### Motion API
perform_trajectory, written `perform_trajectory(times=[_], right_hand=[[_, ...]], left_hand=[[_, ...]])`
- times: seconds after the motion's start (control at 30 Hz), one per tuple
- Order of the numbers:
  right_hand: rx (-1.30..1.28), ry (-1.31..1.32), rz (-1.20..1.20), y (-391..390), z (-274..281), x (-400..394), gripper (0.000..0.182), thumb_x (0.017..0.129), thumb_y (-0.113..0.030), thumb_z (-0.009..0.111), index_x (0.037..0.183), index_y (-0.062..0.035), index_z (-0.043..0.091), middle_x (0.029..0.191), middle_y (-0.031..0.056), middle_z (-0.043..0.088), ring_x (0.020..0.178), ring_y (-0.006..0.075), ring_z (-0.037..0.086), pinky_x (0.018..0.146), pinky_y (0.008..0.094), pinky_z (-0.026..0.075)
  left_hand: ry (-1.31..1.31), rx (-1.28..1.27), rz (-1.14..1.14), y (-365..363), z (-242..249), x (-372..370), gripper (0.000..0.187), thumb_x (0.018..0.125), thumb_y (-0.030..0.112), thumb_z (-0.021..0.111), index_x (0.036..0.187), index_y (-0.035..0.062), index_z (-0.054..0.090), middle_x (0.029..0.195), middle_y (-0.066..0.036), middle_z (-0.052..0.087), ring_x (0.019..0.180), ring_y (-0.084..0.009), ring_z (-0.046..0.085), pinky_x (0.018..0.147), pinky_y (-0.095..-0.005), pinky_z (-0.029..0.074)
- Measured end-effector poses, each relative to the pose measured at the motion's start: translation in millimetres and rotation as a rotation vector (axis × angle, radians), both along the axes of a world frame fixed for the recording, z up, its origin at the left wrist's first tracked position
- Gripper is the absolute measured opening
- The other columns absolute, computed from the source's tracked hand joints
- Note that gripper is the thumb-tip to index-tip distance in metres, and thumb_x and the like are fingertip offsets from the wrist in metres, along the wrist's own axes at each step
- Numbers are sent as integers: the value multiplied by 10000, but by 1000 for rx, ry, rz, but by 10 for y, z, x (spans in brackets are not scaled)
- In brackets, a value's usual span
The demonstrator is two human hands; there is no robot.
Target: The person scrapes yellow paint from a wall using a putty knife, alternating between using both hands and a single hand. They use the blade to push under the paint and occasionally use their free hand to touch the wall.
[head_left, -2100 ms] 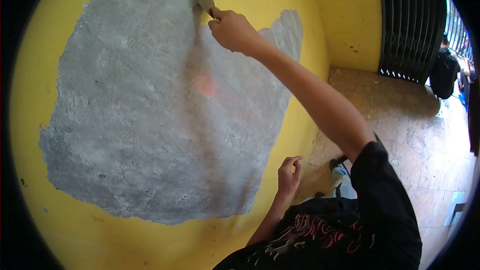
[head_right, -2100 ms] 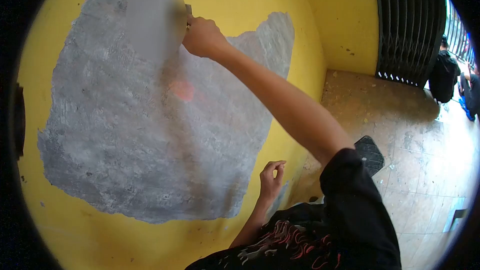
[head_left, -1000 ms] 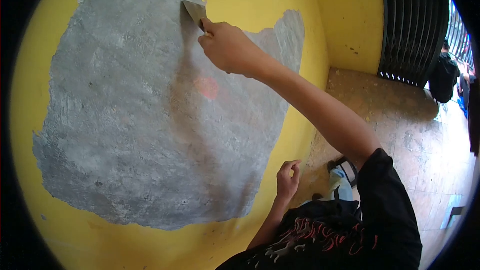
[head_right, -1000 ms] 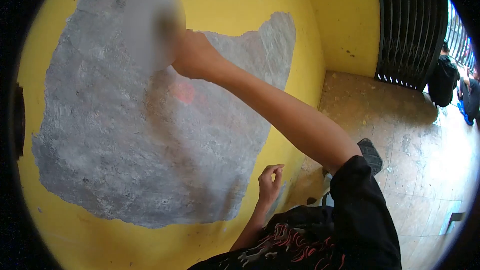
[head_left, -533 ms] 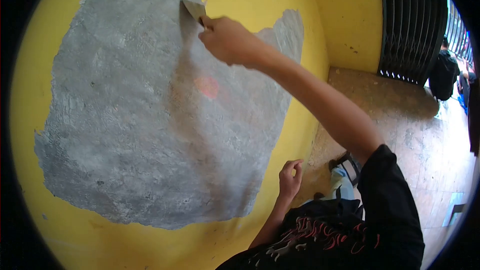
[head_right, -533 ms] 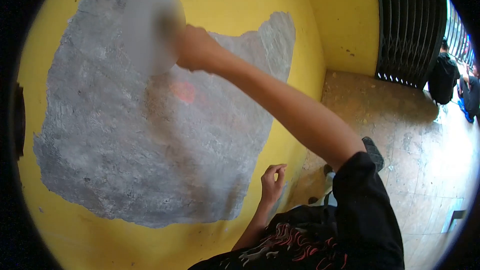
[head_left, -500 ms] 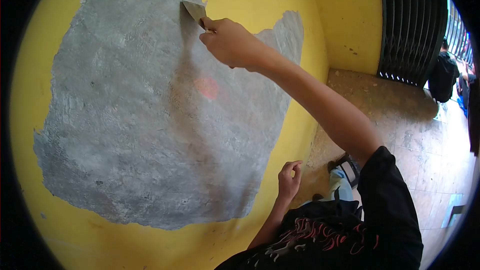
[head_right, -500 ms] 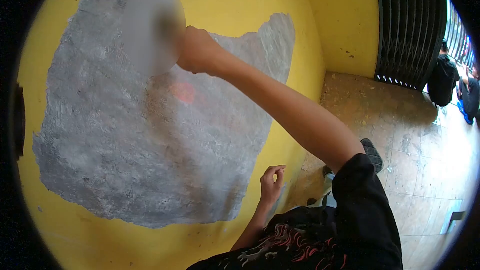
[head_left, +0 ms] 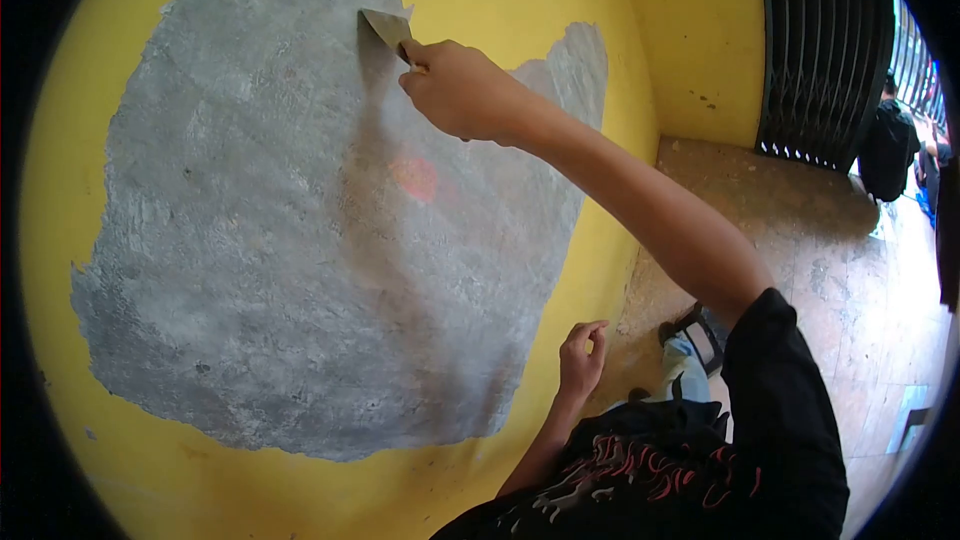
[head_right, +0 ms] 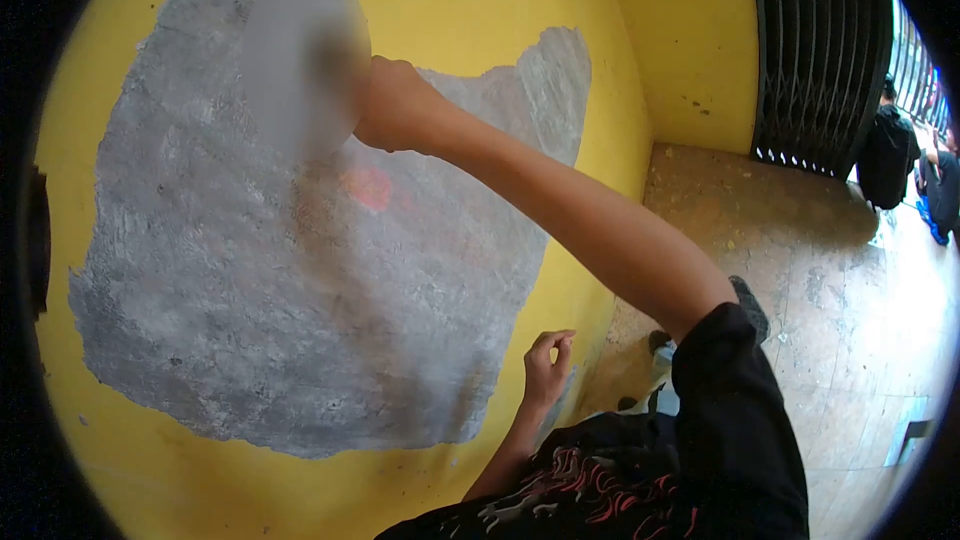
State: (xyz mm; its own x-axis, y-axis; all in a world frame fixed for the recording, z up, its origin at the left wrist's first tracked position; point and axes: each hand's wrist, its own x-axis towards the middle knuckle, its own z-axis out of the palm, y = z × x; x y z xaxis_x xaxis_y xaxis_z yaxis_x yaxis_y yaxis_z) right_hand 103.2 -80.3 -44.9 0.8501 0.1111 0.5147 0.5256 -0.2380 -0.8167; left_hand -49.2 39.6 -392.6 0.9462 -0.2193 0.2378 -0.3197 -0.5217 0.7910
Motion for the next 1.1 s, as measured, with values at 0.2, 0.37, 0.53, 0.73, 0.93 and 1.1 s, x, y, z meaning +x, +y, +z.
perform_trajectory(times=[0.2,0.37,0.53,0.73,0.93,1.1], right_hand=[[17,89,-4,-30,84,-98,428,915,-229,426,1301,-59,498,701,125,581,521,193,529,479,350,448],[47,190,-11,-131,204,60,393,914,-220,431,1251,-44,530,694,115,591,503,196,539,458,357,442],[40,-24,-30,15,90,-19,394,922,-237,426,1264,-67,524,662,74,546,483,166,495,451,326,421],[20,37,-30,-27,109,-6,418,923,-241,407,1306,-102,501,657,57,525,485,158,481,442,320,428],[17,-10,-44,-2,37,128,400,910,-203,431,1266,-37,505,718,130,596,485,207,540,469,356,458],[65,21,-4,-28,-2,156,381,906,-185,439,1230,3,510,748,194,620,494,243,569,487,376,470]], left_hand=[[13,13,8,-53,93,-22,234,921,174,544,991,-17,660,897,-146,657,819,-238,633,758,-334,492],[4,-1,12,-78,85,-81,239,922,187,548,989,-13,661,897,-149,654,827,-241,634,756,-333,490],[19,-7,7,-39,21,-8,253,928,205,549,993,-13,660,904,-140,660,834,-241,635,759,-333,492],[-142,-22,43,60,293,209,159,890,84,559,985,-5,651,895,-143,647,817,-254,631,753,-335,490],[-471,65,81,282,1249,665,134,881,55,553,975,7,635,960,-152,636,899,-313,605,808,-386,474],[-925,258,99,298,2477,894,181,879,55,541,1037,12,617,1025,-158,626,968,-329,596,851,-413,464]])
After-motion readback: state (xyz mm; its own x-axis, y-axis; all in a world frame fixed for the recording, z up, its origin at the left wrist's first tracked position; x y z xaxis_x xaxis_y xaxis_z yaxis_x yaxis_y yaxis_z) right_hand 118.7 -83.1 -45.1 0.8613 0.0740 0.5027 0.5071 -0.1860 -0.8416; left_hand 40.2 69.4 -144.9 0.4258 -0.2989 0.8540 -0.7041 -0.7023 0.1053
